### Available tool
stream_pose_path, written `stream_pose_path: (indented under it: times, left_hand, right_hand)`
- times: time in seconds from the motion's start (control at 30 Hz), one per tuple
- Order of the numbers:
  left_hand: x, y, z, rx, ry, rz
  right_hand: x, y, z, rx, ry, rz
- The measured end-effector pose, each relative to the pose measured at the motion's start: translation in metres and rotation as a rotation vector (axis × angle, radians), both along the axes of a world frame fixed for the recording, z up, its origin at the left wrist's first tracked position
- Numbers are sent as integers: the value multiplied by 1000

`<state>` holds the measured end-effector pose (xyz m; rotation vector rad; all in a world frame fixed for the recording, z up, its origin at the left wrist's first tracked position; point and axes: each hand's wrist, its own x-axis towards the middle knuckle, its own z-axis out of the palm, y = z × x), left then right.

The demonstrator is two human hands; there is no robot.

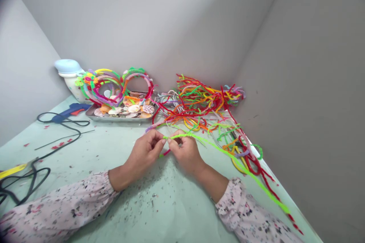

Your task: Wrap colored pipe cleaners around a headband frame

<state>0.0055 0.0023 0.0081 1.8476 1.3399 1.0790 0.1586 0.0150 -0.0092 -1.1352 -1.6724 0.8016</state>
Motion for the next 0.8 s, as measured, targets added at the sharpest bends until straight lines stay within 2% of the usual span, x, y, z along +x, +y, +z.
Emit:
stream_pose_path:
  times: [0.17,0.53,0.8]
  left_hand:
    - [0,-2,2,63,98,28]
    - [0,-3,8,137,325,56]
    - [-1,-1,11,93,443,12]
  right_hand:
    - [-2,-5,2,16,-68,5]
    - [-1,-8,3,158,-239,-43]
    - [-2,-7,3,118,-189,-38]
